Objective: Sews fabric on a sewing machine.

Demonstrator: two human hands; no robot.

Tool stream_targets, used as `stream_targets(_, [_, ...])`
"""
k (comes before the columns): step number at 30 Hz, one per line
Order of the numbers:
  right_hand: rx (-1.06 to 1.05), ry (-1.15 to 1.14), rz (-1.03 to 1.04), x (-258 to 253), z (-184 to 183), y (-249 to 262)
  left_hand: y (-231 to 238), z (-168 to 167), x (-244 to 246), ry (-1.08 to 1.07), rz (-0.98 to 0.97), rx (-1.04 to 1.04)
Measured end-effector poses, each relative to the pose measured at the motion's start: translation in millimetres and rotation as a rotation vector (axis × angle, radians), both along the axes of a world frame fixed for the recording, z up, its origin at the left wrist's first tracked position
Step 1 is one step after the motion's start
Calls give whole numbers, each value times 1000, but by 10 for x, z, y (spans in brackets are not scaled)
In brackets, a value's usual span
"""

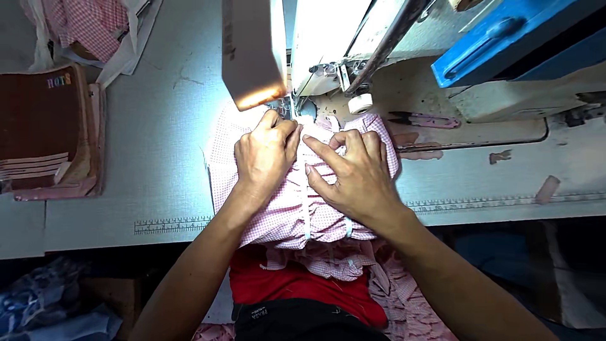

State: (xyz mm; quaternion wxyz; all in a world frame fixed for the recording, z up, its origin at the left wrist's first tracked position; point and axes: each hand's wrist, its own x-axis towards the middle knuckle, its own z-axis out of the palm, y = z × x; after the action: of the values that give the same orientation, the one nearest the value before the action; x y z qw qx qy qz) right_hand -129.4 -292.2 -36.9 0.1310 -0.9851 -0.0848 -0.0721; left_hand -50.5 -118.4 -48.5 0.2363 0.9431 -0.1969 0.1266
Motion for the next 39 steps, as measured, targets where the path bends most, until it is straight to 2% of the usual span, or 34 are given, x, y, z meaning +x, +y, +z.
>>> stream_targets(7, [8, 35, -32, 9, 40, -35, 70, 0, -10, 33, -68, -46])
stream_targets(13, [45, 39, -37, 60, 37, -55, 322, 41, -233, 25, -393, 34])
stream_targets(18, [135, 102, -28, 95, 82, -106, 441, 64, -389, 51, -457, 110])
stream_targets(21, [132, 95, -48, 120, 70, -69, 397, 19, -399, -56, -466, 73])
stream_targets(26, [91, 69, -54, 139, 56, -75, 338, -42, -644, -159, -643, -122])
stream_targets(29, [85, 59, -50, 133, 30, -85, 347, -68, -768, -118, -625, -117])
stream_targets(35, [35, 69, -67, 252, 4, -71, 379, -64, -692, -49, -608, -94])
stream_targets(39, [68, -38, -45, 332, -59, -112, 379, -51, -674, -56, -603, -81])
